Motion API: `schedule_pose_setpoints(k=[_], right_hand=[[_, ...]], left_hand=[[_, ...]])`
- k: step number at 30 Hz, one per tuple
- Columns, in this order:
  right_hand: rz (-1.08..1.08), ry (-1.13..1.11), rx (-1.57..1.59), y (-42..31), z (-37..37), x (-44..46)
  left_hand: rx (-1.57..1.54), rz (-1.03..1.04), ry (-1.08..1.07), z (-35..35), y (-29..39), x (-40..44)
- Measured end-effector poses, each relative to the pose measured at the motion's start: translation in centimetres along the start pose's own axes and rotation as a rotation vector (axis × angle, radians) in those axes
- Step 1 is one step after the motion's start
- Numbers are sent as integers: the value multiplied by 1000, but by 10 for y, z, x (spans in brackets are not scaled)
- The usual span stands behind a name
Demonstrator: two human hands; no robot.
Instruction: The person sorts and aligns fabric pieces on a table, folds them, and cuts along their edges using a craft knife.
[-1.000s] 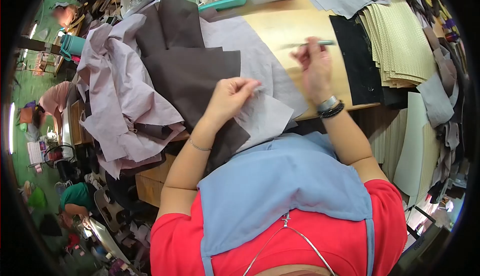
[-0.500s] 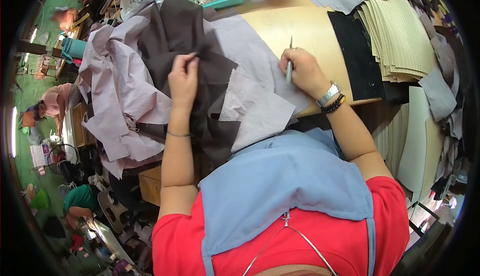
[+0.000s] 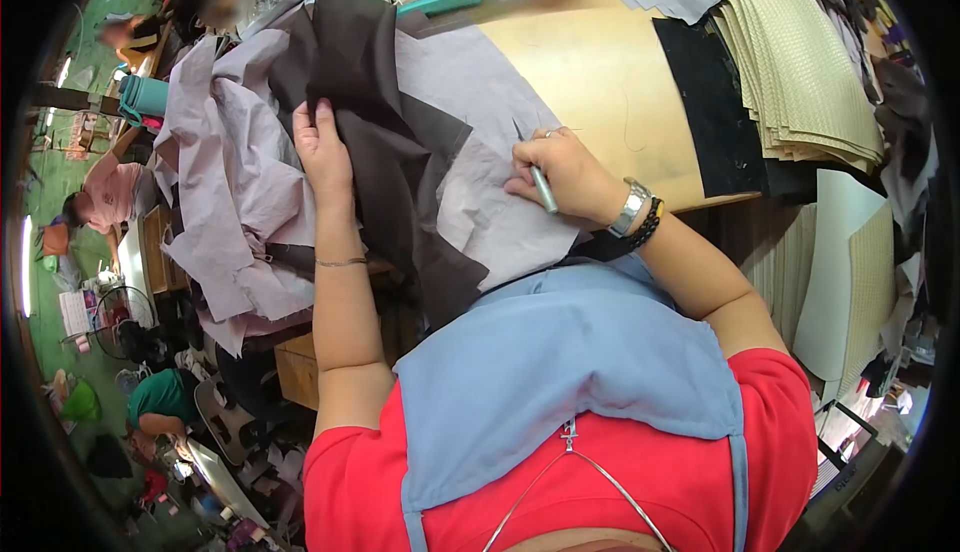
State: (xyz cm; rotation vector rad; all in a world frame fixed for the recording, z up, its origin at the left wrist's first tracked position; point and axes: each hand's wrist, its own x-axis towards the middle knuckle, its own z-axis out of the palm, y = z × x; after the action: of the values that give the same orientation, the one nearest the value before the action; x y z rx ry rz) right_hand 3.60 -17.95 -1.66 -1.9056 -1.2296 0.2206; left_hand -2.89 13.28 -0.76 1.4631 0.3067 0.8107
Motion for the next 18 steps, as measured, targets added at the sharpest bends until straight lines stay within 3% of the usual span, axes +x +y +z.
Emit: schedule_pose_setpoints(k=[3,4,5,7,8,12,15,17,18], right_hand=[[105,73,72,14,-20,1],[156,206,147,21,-32,0],[230,295,229,41,-45,-2],[196,545,-8,70,-82,-6],[298,560,-93,90,-98,-12],[313,612,-273,104,-128,-30],[315,560,-369,111,-129,-39],[384,498,-283,114,-127,-41],[413,532,-264,114,-124,-42]], left_hand=[[91,-16,155,-12,10,6],[189,99,154,-24,4,13],[178,13,236,-38,-1,18],[-3,-55,364,-36,4,18],[19,-91,393,-50,-5,24],[129,-61,415,-16,2,12],[651,322,197,28,30,-20],[521,638,41,58,39,-33],[430,692,-175,68,59,-39]])
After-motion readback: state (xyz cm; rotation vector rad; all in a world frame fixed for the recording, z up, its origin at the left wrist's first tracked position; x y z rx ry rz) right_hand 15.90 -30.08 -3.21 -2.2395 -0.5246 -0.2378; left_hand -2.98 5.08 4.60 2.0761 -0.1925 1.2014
